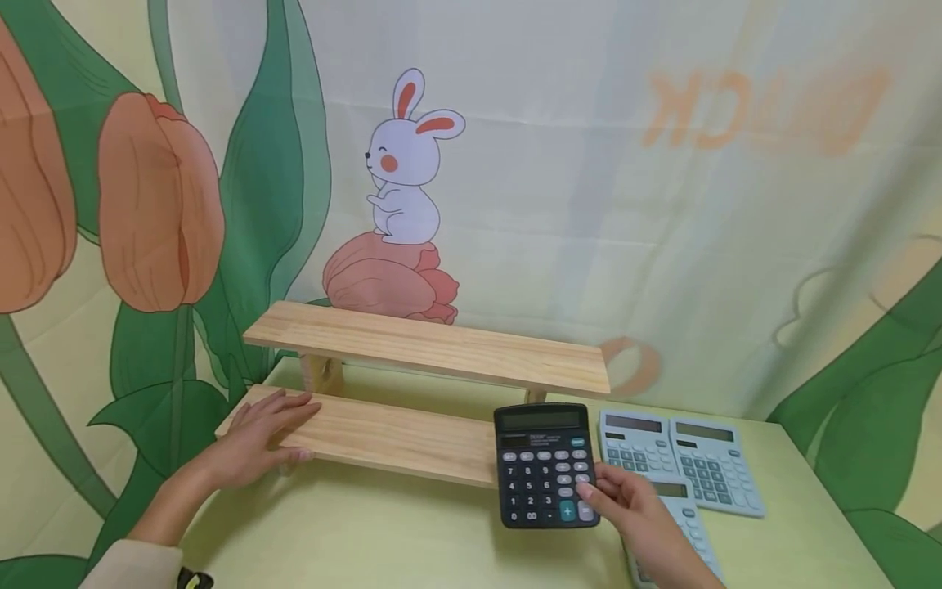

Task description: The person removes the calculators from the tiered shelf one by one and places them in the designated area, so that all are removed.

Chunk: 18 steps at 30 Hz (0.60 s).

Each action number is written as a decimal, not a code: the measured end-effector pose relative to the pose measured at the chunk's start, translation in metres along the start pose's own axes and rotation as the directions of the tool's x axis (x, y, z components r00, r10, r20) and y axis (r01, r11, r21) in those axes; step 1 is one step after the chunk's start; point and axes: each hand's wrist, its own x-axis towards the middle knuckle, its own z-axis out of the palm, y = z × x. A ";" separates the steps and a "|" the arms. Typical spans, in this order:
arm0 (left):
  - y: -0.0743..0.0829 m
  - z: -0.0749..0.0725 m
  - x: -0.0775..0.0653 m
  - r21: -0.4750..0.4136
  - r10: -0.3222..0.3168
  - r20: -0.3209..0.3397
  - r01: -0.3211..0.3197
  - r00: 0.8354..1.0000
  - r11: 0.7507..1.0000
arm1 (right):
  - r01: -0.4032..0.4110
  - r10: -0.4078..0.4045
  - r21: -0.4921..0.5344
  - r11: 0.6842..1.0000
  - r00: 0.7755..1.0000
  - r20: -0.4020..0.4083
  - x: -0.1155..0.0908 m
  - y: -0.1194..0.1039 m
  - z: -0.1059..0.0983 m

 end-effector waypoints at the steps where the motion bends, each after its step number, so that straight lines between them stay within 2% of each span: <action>1: 0.000 0.001 0.000 -0.002 0.000 0.000 0.000 1.000 1.000 | -0.016 0.016 -0.025 1.000 1.000 -0.020 -0.004 0.002 -0.011; 7: -0.001 0.005 0.001 -0.013 -0.021 0.016 0.021 1.000 1.000 | -0.118 0.101 -0.168 0.979 0.989 -0.108 -0.023 0.015 -0.082; 10: -0.002 0.005 0.000 -0.010 -0.031 0.024 0.031 0.999 0.999 | -0.148 0.118 -0.227 0.963 0.983 -0.141 -0.032 0.025 -0.120; 14: -0.002 0.003 0.000 -0.010 -0.035 0.025 0.035 0.999 0.999 | -0.182 0.132 -0.246 0.952 0.970 -0.206 -0.042 0.042 -0.169; 18: -0.003 0.004 0.000 -0.007 -0.028 0.017 0.028 0.999 1.000 | -0.247 0.175 -0.250 0.936 0.945 -0.278 -0.045 0.068 -0.217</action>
